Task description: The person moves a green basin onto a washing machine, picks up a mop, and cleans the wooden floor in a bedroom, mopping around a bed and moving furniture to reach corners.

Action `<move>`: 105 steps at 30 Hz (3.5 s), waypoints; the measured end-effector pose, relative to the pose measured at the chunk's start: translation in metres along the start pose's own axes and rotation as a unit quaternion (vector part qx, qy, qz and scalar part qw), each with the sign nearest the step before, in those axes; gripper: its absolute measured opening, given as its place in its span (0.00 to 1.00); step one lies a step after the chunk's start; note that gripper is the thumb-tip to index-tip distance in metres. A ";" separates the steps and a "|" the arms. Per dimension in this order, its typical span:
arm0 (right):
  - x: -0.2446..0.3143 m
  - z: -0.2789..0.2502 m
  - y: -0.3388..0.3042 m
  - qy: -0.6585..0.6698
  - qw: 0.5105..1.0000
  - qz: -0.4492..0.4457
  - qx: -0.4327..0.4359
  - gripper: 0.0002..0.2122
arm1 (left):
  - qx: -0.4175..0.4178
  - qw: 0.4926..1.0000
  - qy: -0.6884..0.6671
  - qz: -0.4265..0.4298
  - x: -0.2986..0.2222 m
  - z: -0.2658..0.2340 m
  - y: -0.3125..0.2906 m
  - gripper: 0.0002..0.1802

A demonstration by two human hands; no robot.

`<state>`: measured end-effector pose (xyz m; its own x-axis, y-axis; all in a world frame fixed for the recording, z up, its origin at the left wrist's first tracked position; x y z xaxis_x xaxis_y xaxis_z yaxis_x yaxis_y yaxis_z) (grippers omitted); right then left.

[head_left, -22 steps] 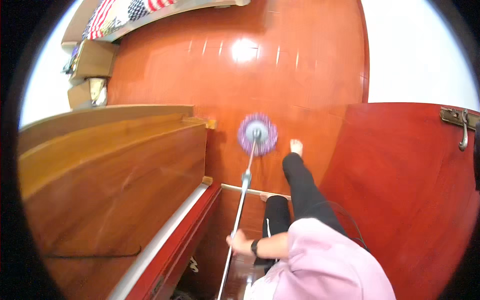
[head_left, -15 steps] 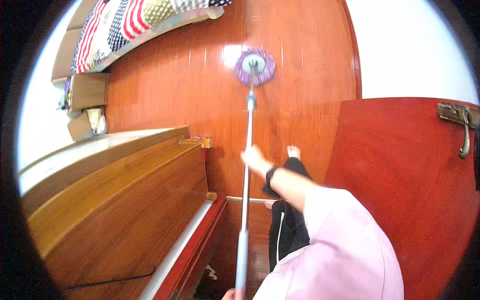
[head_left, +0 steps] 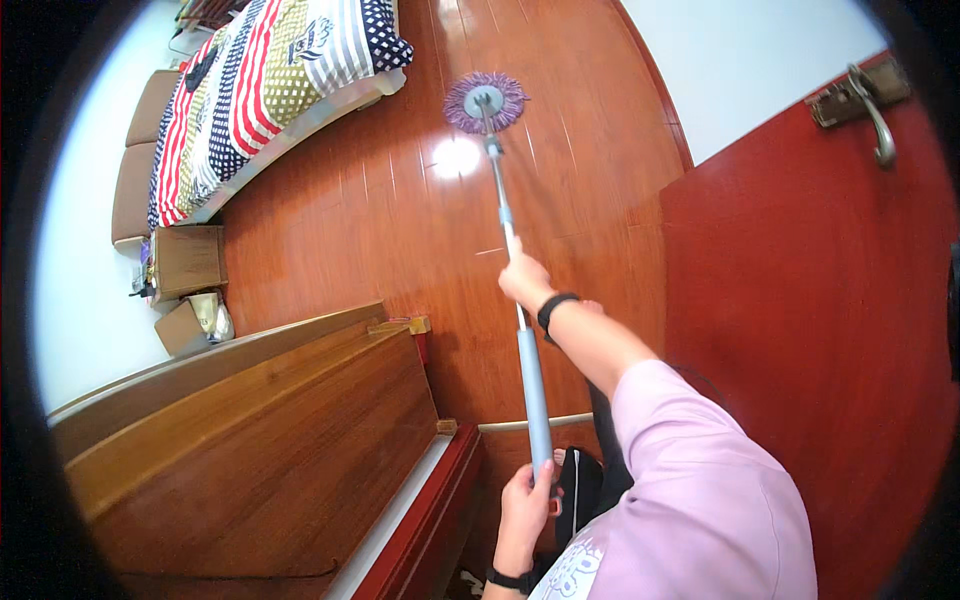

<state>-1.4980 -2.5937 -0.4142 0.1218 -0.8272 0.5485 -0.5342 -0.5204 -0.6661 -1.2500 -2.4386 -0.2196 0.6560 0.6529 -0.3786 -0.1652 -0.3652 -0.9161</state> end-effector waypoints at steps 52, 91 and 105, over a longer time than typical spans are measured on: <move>-0.312 0.217 -0.329 0.059 0.993 0.103 -0.029 0.15 | 0.021 0.989 0.129 -0.066 0.451 -0.064 -0.157 0.20; -0.047 -0.022 -0.139 0.286 0.945 0.117 0.108 0.12 | 0.067 0.922 0.061 0.376 -0.005 -0.090 -0.168 0.24; 0.068 -0.255 -0.038 0.283 0.874 -0.196 -0.342 0.13 | -0.098 0.705 0.129 0.691 -0.363 -0.078 -0.145 0.33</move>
<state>-1.6829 -2.5759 -0.2224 0.0782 -0.2750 0.9582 -0.9432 -0.3318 -0.0183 -1.4064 -2.6743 0.0612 0.0851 -0.5484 -0.8319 -0.6887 -0.6357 0.3486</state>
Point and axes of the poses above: each hand's wrist, its own y-axis towards the middle knuckle, its own z-axis out of the palm, x = y × z, the point moved 5 cm from there along y, towards the middle knuckle, and after that the axes turned 2 degrees about -y, right-handed, at the moved point
